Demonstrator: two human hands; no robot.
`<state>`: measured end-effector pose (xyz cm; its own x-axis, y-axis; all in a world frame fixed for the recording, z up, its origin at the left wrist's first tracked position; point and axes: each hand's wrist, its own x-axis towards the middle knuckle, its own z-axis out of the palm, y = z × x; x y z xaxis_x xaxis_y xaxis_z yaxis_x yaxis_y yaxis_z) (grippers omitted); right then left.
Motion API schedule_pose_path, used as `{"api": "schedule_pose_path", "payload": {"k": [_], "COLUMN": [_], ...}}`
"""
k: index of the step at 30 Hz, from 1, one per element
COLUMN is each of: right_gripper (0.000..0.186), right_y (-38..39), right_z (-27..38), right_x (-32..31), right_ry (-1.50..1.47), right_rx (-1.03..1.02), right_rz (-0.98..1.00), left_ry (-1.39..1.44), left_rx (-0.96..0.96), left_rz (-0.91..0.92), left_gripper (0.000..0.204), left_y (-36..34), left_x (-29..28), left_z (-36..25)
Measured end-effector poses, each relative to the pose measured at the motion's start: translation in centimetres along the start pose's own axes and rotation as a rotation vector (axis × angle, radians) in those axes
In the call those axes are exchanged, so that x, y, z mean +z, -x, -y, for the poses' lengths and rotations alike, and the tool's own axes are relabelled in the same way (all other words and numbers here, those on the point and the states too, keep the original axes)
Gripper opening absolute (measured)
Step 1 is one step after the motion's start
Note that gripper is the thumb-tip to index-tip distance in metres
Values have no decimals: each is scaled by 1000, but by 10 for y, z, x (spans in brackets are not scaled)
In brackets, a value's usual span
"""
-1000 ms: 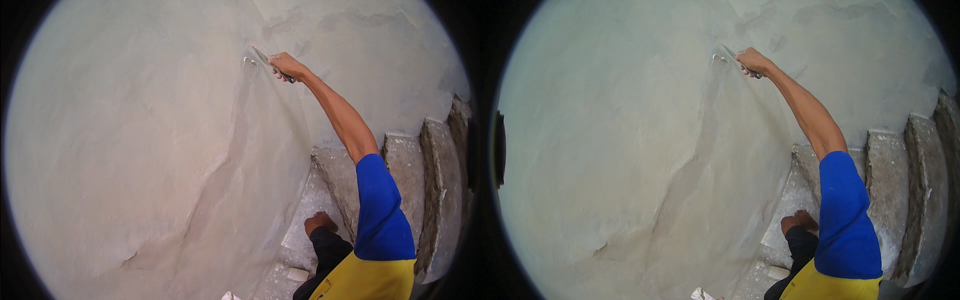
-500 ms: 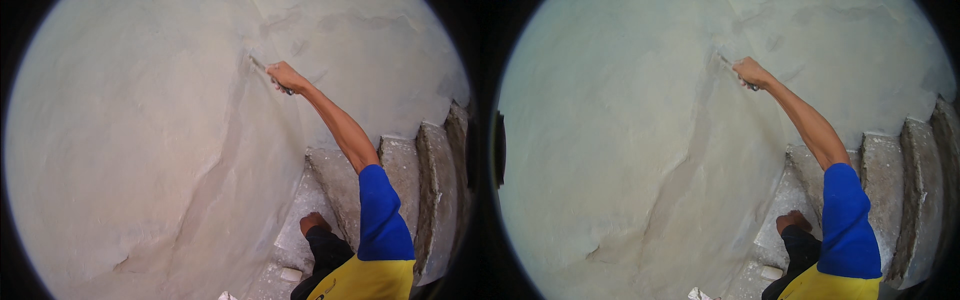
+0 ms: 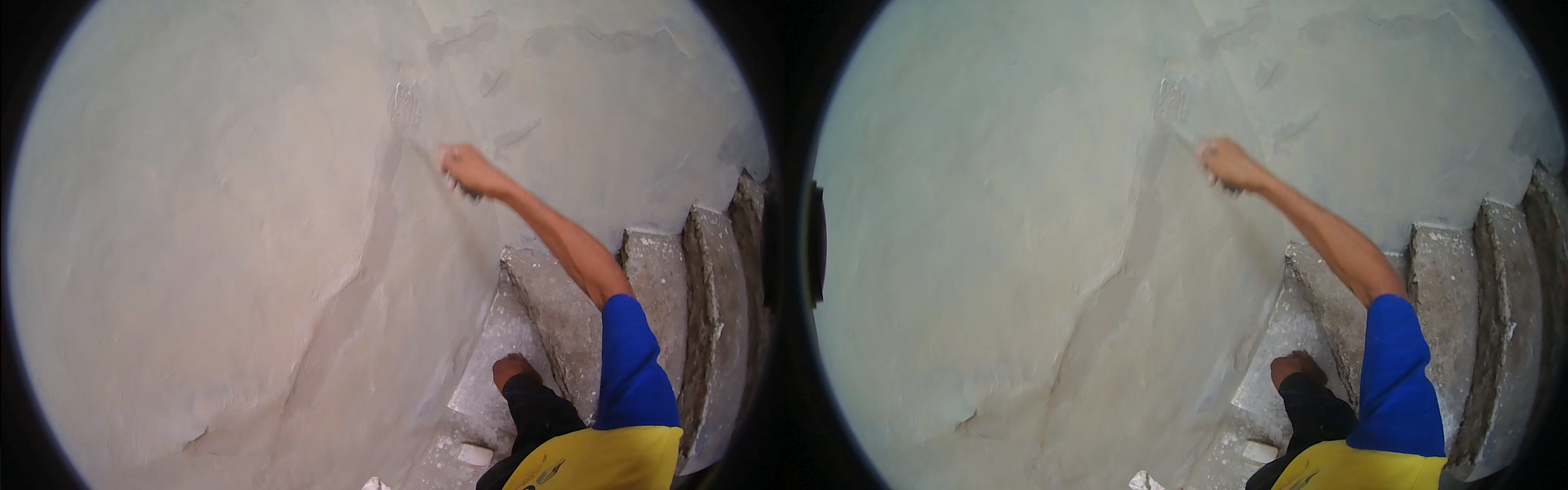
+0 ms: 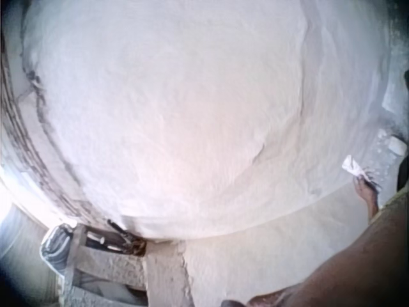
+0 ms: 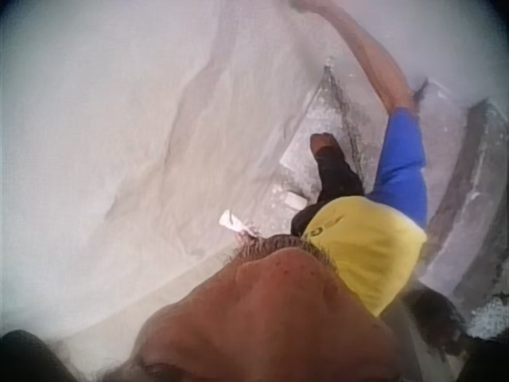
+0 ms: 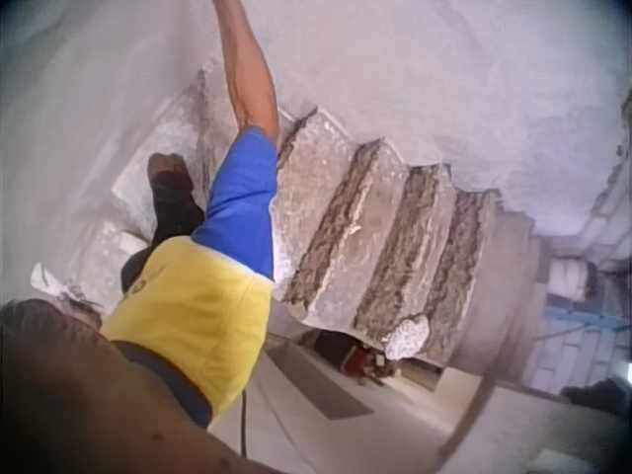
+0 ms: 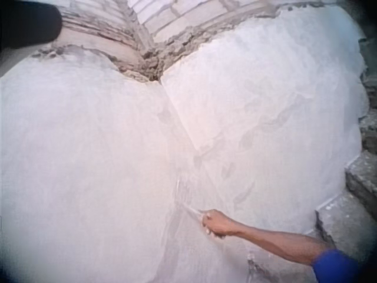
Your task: The person applies white putty to a wall and a corner using two putty knives, taking the putty from a small plastic container and smoothing it over the surface.
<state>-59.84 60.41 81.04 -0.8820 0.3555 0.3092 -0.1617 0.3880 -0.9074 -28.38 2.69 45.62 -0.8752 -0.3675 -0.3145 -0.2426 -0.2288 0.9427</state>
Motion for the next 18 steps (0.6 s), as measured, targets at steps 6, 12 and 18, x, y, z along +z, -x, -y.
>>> {"api": "schedule_pose_path", "payload": {"k": [6,12,18], "right_gripper": [47,52,54], "right_y": [-68,-59,-22], "right_z": [56,58,37], "right_x": [-69,-48,-8], "right_ry": [81,274,364], "right_rx": [-153,-164,-241], "right_rz": [-168,-116,-64], "left_ry": [-12,-13,-36], "left_rx": [3,-15,-27], "left_rz": [-19,-27,-31], "left_gripper": [44,44,43], "left_y": [0,4,8], "left_x": [2,0,-13], "left_z": [0,5,14]}}
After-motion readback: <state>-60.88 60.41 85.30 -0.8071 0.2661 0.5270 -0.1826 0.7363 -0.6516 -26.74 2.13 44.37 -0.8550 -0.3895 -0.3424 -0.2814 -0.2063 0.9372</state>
